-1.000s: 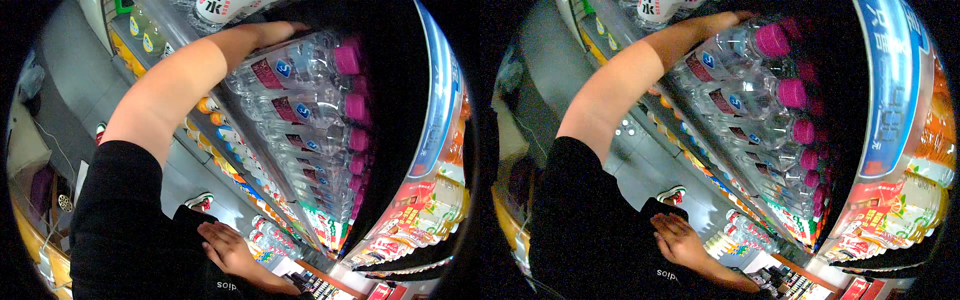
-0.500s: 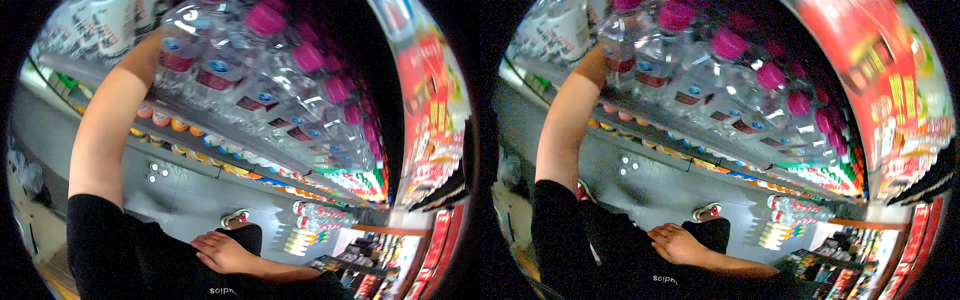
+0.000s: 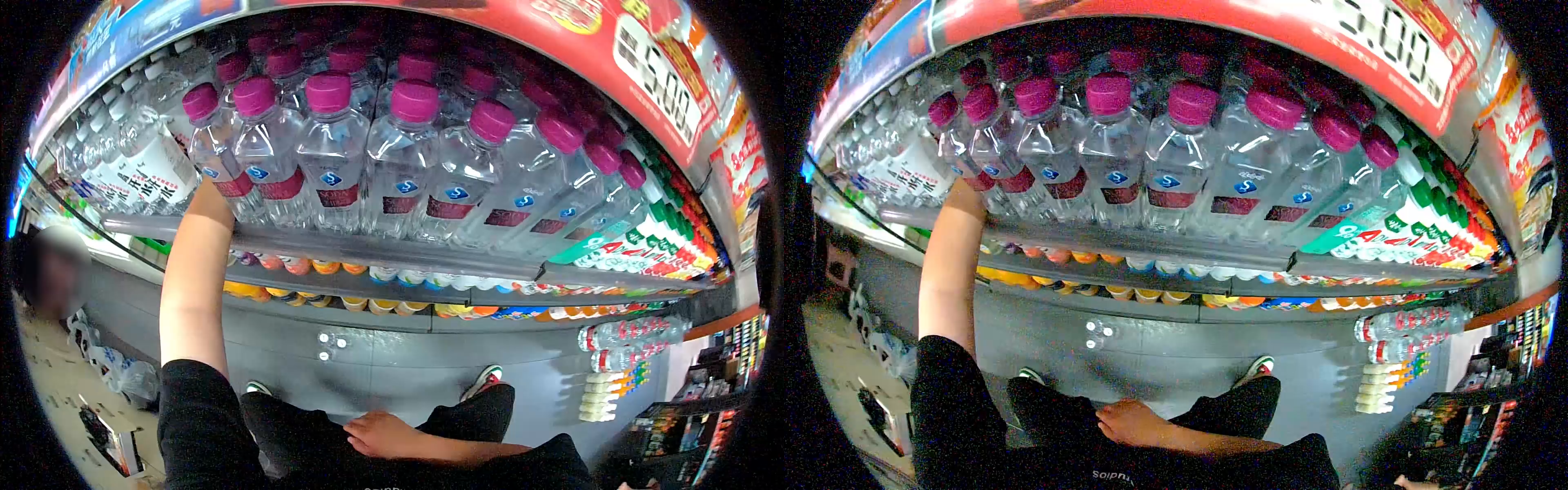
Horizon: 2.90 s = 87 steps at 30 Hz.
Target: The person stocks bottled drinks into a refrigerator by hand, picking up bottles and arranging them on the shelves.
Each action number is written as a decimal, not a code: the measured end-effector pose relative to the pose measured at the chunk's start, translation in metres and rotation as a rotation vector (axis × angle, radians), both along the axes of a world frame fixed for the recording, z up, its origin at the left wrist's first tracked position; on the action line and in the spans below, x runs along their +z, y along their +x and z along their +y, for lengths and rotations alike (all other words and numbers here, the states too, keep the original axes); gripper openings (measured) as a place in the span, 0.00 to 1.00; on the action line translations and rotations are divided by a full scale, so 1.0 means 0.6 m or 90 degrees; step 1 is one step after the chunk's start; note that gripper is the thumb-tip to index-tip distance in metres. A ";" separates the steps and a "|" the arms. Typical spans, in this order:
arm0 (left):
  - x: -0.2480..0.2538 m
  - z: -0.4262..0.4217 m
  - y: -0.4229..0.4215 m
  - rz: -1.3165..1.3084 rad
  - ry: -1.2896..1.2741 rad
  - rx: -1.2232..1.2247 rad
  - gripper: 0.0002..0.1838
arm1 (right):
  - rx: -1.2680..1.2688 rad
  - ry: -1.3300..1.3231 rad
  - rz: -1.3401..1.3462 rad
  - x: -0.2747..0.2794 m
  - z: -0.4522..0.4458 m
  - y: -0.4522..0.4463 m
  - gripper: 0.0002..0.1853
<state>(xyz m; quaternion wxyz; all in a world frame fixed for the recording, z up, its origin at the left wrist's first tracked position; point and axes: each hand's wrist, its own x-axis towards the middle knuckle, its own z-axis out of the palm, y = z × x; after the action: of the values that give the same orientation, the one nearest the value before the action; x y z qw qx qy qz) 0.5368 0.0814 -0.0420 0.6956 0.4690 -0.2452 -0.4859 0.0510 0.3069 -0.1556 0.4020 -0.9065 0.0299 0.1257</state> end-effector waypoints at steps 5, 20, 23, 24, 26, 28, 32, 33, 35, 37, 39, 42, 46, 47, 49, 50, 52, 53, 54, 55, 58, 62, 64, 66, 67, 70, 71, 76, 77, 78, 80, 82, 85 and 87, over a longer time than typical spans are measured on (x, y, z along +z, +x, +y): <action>0.003 0.009 0.001 -0.009 0.013 0.020 0.21 | 0.071 0.013 0.049 -0.020 0.007 -0.017 0.18; 0.003 0.013 -0.005 -0.007 0.023 0.044 0.22 | 0.001 0.027 0.079 -0.003 0.006 -0.043 0.19; 0.007 0.008 -0.008 -0.013 0.025 0.046 0.22 | 0.002 0.060 0.113 0.018 0.007 -0.038 0.19; 0.007 0.008 -0.009 -0.012 0.024 0.048 0.22 | 0.000 0.062 0.114 0.020 0.006 -0.038 0.19; 0.008 0.005 -0.009 -0.015 0.025 0.051 0.22 | 0.003 0.069 0.169 0.019 0.008 -0.038 0.20; 0.009 0.005 -0.009 -0.016 0.025 0.055 0.22 | -0.009 0.051 0.150 0.011 0.011 -0.044 0.20; 0.009 0.003 -0.018 -0.011 0.025 0.064 0.22 | -0.026 0.009 0.154 0.031 0.011 -0.045 0.20; 0.008 0.009 -0.022 -0.014 0.025 0.069 0.22 | -0.032 0.006 0.160 0.039 0.012 -0.044 0.20; 0.012 0.015 -0.025 -0.014 0.028 0.079 0.22 | -0.090 -0.010 0.073 0.040 0.024 -0.058 0.19; 0.018 0.025 -0.031 -0.014 0.029 0.094 0.22 | -0.160 -0.015 -0.056 0.051 0.025 -0.067 0.18; 0.030 0.042 -0.041 -0.021 0.032 0.118 0.22 | -0.179 -0.031 -0.081 0.078 0.017 -0.074 0.18; 0.059 0.070 -0.057 -0.032 0.033 0.169 0.22 | -0.135 -0.038 -0.051 0.123 0.000 -0.076 0.18; 0.138 0.129 -0.126 -0.056 -0.070 0.208 0.23 | -0.118 -0.028 0.010 0.163 -0.016 -0.069 0.16; 0.158 0.147 -0.144 -0.050 -0.094 0.250 0.25 | -0.105 -0.032 0.026 0.176 -0.018 -0.064 0.15; 0.146 0.189 -0.138 0.038 -0.182 0.180 0.33 | -0.102 -0.020 -0.027 0.190 -0.024 -0.057 0.15; 0.134 0.226 -0.152 -0.055 -0.251 0.191 0.31 | -0.098 -0.018 -0.023 0.182 -0.026 -0.055 0.15; 0.137 0.318 -0.242 -0.123 -0.234 0.347 0.27 | -0.099 0.008 -0.008 0.168 -0.033 -0.048 0.15; 0.129 0.355 -0.272 -0.156 -0.215 0.453 0.26 | -0.109 0.029 0.000 0.158 -0.039 -0.038 0.15; 0.108 0.396 -0.300 -0.164 -0.192 0.450 0.25 | -0.102 0.003 0.053 0.138 -0.046 -0.033 0.15; 0.072 0.436 -0.315 -0.174 -0.171 0.444 0.24 | -0.111 0.005 0.064 0.117 -0.056 -0.023 0.15; -0.147 0.560 -0.347 0.006 0.086 0.336 0.19 | -0.130 -0.017 0.232 0.003 -0.090 0.017 0.16; -0.339 0.667 -0.443 0.156 0.421 0.301 0.11 | -0.071 -0.087 0.291 -0.176 -0.106 0.122 0.23; -0.400 0.703 -0.488 0.215 0.431 0.255 0.10 | -0.046 -0.106 0.345 -0.271 -0.098 0.176 0.30; -0.419 0.712 -0.506 0.205 0.486 0.258 0.13 | -0.025 -0.108 0.361 -0.361 -0.081 0.227 0.33; -0.414 0.723 -0.507 0.196 0.515 0.241 0.14 | -0.058 -0.125 0.376 -0.396 -0.064 0.248 0.35; -0.405 0.753 -0.509 0.025 0.576 0.265 0.15 | -0.137 -0.137 0.425 -0.516 -0.025 0.287 0.37; -0.398 0.765 -0.501 0.038 0.584 0.269 0.15 | -0.162 -0.133 0.440 -0.543 -0.016 0.291 0.36; -0.371 0.796 -0.465 0.138 0.634 0.247 0.15 | -0.270 -0.248 0.408 -0.629 0.012 0.306 0.21; -0.373 0.796 -0.461 0.138 0.640 0.247 0.15 | -0.268 -0.242 0.410 -0.633 0.007 0.311 0.21; -0.371 0.793 -0.459 0.160 0.654 0.237 0.14 | -0.333 -0.184 0.452 -0.629 -0.001 0.314 0.20; -0.368 0.792 -0.461 0.173 0.665 0.232 0.13 | -0.400 -0.123 0.482 -0.614 -0.002 0.321 0.21; -0.388 0.778 -0.477 0.117 0.629 0.250 0.16 | -0.200 -0.196 0.435 -0.564 -0.016 0.320 0.24; -0.396 0.751 -0.487 -0.001 0.631 0.245 0.18 | -0.132 -0.258 0.379 -0.481 -0.019 0.300 0.26; -0.396 0.730 -0.488 -0.096 0.600 0.211 0.22 | -0.093 -0.227 0.317 -0.384 -0.019 0.299 0.26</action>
<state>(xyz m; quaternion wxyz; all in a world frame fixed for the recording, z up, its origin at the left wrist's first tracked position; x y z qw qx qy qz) 0.2443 0.5196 -0.2796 0.4566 0.7982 0.0291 -0.3918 0.2307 0.2954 -0.3858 0.2250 -0.8996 0.2139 0.3072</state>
